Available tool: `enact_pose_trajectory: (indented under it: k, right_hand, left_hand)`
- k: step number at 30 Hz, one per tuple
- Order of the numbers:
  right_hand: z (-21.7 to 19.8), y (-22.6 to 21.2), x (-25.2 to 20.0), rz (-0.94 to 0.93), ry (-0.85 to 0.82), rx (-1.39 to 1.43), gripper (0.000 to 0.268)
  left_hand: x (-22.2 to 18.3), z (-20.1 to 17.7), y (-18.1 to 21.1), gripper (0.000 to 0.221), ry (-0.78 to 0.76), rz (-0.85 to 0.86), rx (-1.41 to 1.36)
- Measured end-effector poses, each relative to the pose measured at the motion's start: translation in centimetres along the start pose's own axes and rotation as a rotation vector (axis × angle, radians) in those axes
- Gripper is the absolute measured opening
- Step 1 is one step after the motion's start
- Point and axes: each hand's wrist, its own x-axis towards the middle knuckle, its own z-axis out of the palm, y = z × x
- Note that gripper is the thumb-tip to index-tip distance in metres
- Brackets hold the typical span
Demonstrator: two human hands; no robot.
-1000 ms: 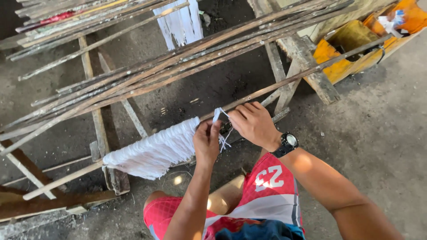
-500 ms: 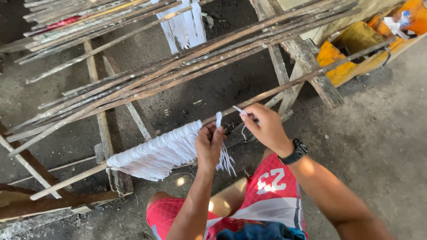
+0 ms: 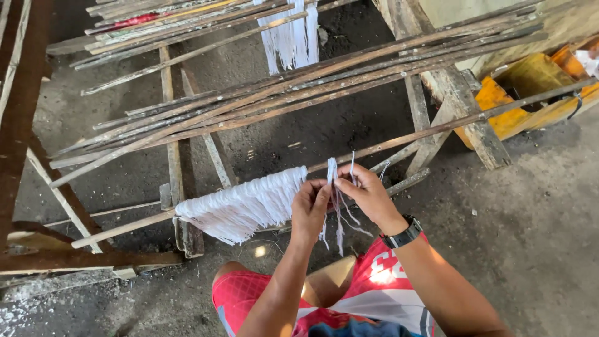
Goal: A person is seen meticulously separating and arranging bundles of white yarn on a wooden frame as part of a manual weaving or textile production process.
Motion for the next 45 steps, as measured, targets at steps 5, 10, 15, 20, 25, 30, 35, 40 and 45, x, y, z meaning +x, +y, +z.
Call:
enact_pose_trajectory:
  k: [5,10,15,20,25,30,35,40,45]
  right_hand:
    - [0.1,-0.7,-0.5,0.051,0.027,-0.008,0.015]
    - [0.1,-1.1,-0.7,0.078,0.001,0.123,0.014]
    - [-0.4,0.3,-0.2,0.050,-0.005,-0.052,0.011]
    - [-0.2,-0.5,0.1,0.010,0.011,-0.261,0.009]
    - [-0.1,-1.1,0.1,-0.383,0.105,-0.903,0.012]
    - [-0.2,-2.3,-0.3,-0.589,0.119,-1.213,0.007]
    - [0.1,-2.3,-0.3,-0.653,0.081,-1.262,0.005]
    - [0.2,-2.2,-0.5,-0.674,0.083,-1.317,0.004]
    - [-0.1,-2.3,-0.5,-0.688,0.091,-1.334,0.002]
  left_hand:
    - [0.0,-0.1,0.5,0.018,-0.002,0.012,0.021]
    - [0.4,-0.2,-0.4,0.015,-0.023,-0.013,0.052]
    - [0.4,0.2,-0.3,0.013,-0.024,-0.029,0.020]
    - [0.7,-0.1,-0.9,0.009,-0.033,-0.043,0.089]
    - [1.4,-0.4,-2.5,0.014,-0.087,-0.081,0.164]
    - [1.0,0.0,-1.7,0.012,-0.091,-0.093,0.149]
    - [0.8,0.0,-1.2,0.013,-0.069,-0.085,0.127]
    - [1.0,-0.2,-2.3,0.015,-0.075,-0.049,0.144]
    - [1.1,0.3,-2.2,0.015,-0.074,-0.040,0.134]
